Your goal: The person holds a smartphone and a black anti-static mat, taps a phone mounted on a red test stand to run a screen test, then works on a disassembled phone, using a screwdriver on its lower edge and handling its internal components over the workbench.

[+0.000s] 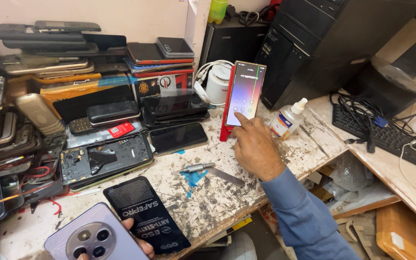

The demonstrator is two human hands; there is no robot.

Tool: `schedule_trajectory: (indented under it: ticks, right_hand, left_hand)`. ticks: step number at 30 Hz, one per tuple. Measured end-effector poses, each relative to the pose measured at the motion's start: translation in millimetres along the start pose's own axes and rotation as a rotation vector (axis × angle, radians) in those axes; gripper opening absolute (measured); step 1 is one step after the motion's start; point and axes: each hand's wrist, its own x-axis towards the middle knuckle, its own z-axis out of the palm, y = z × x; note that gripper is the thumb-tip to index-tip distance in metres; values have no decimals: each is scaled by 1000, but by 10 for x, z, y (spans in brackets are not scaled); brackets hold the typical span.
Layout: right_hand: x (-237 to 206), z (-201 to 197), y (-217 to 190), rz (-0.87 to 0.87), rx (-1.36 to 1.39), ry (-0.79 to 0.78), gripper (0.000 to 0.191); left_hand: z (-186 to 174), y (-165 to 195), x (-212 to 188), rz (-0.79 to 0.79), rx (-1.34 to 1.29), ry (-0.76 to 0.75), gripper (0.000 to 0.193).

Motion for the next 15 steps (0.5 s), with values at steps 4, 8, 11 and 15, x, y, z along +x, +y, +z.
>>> schedule_trajectory:
  ticks: [4, 8, 11, 15]
  right_hand:
    - [67, 15, -9, 12, 12, -6, 17]
    - [8, -21, -48, -42, 36, 73, 18]
    - [-31, -42, -52, -40, 66, 84, 18]
    - [34, -24, -37, -4, 48, 11, 16]
  left_hand:
    - [28, -113, -19, 143, -59, 76, 105]
    - [24, 4, 10, 15, -13, 32, 102]
    - [12, 101, 23, -94, 49, -35, 98]
    - [21, 86, 30, -59, 11, -35, 96]
